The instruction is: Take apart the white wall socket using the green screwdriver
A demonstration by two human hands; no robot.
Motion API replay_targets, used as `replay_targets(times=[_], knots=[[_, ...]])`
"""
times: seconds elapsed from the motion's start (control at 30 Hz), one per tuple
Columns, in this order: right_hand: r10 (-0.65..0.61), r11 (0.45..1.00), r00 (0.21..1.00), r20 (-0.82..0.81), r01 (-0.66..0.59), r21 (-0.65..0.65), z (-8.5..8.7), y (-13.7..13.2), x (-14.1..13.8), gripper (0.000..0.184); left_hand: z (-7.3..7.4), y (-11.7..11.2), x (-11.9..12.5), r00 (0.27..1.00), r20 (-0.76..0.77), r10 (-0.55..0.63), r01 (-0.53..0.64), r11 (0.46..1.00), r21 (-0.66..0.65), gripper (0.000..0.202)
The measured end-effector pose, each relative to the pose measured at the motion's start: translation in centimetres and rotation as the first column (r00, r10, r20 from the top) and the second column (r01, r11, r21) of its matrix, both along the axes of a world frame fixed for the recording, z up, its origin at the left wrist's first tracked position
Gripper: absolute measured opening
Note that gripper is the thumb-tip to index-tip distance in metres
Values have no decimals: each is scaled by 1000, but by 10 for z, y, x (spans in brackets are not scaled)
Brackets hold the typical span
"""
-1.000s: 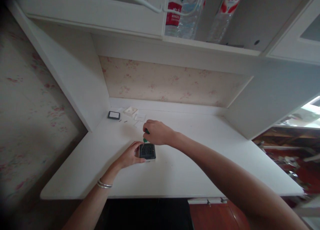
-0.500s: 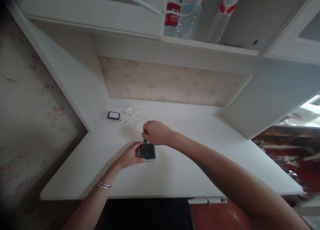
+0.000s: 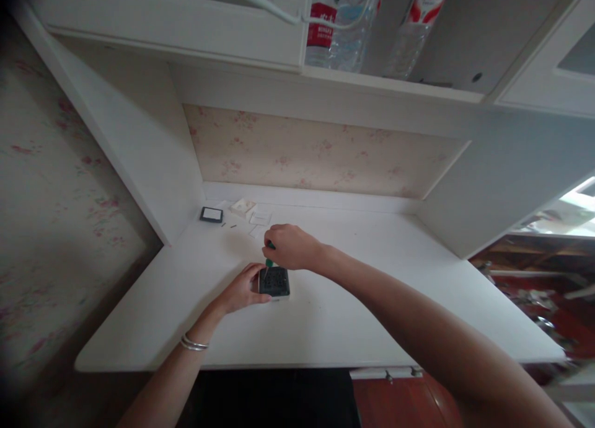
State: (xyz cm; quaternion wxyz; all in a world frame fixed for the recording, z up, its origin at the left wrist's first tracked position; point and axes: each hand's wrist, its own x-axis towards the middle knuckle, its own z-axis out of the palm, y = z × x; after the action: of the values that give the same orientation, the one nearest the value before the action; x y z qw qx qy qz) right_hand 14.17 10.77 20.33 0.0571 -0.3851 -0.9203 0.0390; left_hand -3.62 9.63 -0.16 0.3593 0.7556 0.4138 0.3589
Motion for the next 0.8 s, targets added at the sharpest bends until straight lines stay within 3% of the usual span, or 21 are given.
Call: replay_targets(times=[0.33, 0.8], knots=[[78, 997, 997, -17, -79, -21, 3, -1, 1, 16, 2, -1, 0, 1000, -10, 15, -15, 1000, -2, 74], [39, 999, 999, 2, -39, -6, 1, 0, -1, 18, 0, 0, 0, 1000, 23, -6, 6, 1000, -1, 72]])
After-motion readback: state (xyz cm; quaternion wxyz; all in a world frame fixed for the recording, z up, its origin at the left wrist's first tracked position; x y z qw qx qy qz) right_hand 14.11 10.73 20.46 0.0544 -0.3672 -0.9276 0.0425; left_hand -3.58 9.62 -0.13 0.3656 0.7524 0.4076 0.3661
